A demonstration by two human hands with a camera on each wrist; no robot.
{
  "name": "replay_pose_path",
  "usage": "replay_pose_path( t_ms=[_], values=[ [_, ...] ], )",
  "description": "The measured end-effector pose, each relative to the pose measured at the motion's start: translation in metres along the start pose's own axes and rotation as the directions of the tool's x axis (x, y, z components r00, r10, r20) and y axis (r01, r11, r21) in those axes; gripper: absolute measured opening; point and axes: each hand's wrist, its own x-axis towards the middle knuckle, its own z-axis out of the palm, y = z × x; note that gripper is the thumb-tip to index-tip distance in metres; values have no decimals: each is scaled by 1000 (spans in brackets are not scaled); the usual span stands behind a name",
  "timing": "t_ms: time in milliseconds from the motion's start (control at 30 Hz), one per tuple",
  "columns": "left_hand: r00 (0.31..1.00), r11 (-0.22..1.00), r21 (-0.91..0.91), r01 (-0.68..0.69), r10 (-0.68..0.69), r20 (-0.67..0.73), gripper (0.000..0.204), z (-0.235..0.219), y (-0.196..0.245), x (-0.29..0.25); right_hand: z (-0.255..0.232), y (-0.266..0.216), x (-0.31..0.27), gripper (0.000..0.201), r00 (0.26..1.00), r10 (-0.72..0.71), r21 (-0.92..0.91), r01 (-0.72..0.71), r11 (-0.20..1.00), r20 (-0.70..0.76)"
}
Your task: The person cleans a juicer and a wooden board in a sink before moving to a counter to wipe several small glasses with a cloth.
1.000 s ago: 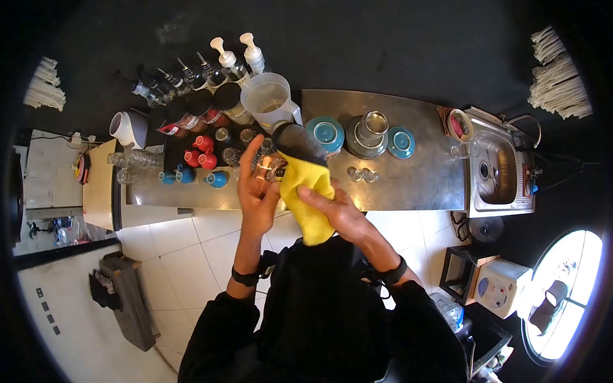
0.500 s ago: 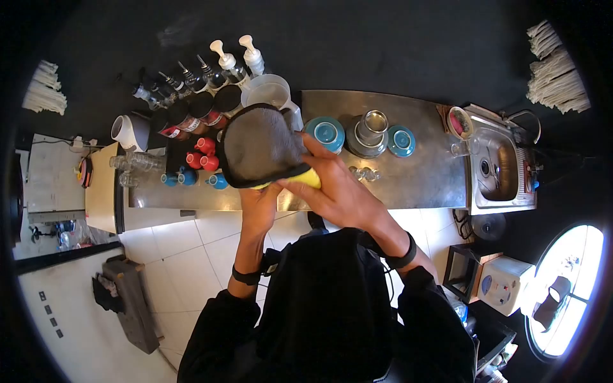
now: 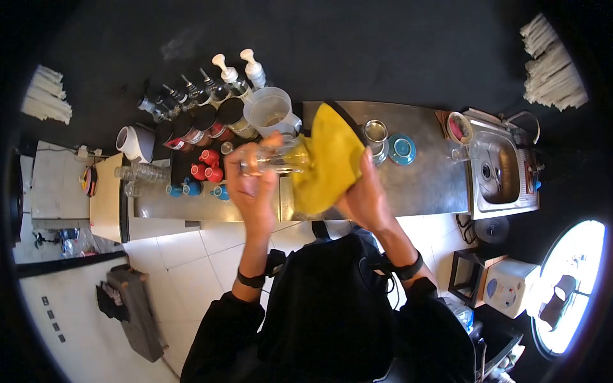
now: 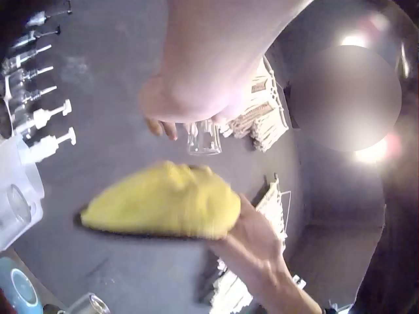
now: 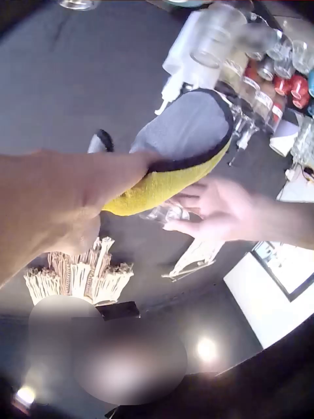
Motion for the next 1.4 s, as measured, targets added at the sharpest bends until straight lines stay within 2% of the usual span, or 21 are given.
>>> replay_pose_path(
  t_ms=[67, 133, 200, 233, 267, 300, 333, 367, 500, 633, 700, 767, 800, 867, 933, 1033, 1067, 1133, 1233, 1333, 1400],
  values=[
    [999, 995, -89, 36, -38, -20, 43, 23, -11, -11, 22, 10, 8, 57, 996, -90, 13, 90, 996, -10],
    [999, 993, -116, 13, -17, -34, 43, 28, -17, -16, 25, 13, 14, 53, 984, -127, -44, 123, 991, -122],
    [997, 983, 161, -83, 83, 10, 40, 26, -20, -21, 30, 8, 15, 51, 962, -154, -126, 128, 984, -224],
    [973, 861, 454, -230, 190, 133, 42, 14, -20, -19, 32, 7, 15, 44, 959, -162, -88, 145, 986, -231],
    [973, 861, 455, -230, 189, 134, 42, 11, -19, -19, 30, 7, 14, 44, 959, -162, -86, 146, 986, -232],
    [977, 800, 562, -211, 162, 136, 42, 10, -18, -20, 25, 8, 13, 40, 942, -293, -382, 214, 899, -162],
    [982, 727, 660, -189, 133, 135, 41, 10, -16, -21, 24, 8, 11, 36, 917, -394, -636, 270, 722, -58],
    [990, 769, 623, -140, 112, 84, 40, 13, -15, -21, 27, 7, 15, 31, 898, -349, -526, 166, 834, -270],
    [990, 755, 655, -41, -58, 129, 36, 14, -11, -24, 13, 11, 27, 35, 830, -459, -614, 189, 766, -318],
    [988, 791, 611, 5, -100, 121, 38, 16, -8, -25, 20, 4, 29, 32, 818, -403, -403, 234, 885, -410],
    [956, 802, 593, 65, -220, 194, 37, 14, -7, -25, 20, 3, 29, 32, 807, -386, -332, 251, 909, -447],
    [945, 837, 541, 86, -241, 223, 36, 15, -4, -24, 14, 0, 32, 40, 787, -375, -284, 262, 922, -490],
    [930, 867, 487, 110, -262, 257, 34, 15, -4, -24, 7, -4, 33, 40, 786, -379, -286, 266, 920, -488],
    [900, 856, 490, 164, -334, 282, 32, 8, -11, -31, -5, -17, 33, 50, 874, -298, -120, 272, 955, -385],
    [938, 937, 293, 191, -262, 225, 36, 6, -19, -35, -9, -27, 32, 59, 862, -308, -102, 292, 951, -402],
    [960, 965, 250, 86, -147, 238, 41, 5, -18, -24, -4, -32, 27, 63, 970, -200, 76, 212, 974, -136],
    [973, 981, 195, 21, -65, 222, 43, 6, -18, -20, -3, -30, 25, 63, 970, -200, 75, 211, 975, -135],
    [962, 976, 216, 13, -71, 263, 47, 0, -22, -15, -5, -25, 22, 62, 987, -102, 34, 107, 994, -121],
    [909, 950, 17, 312, -304, 287, 42, -5, -23, -19, -12, -20, 16, 57, 993, -55, -72, 47, 996, -107],
    [901, 951, 33, 307, -301, 312, 38, -3, -21, -18, -14, -27, 11, 50, 987, -28, -189, -2, 982, -156],
    [916, 965, 89, 245, -261, 304, 37, -3, -25, -21, -6, -37, 8, 48, 939, -56, -449, -110, 887, -339]
  ],
)
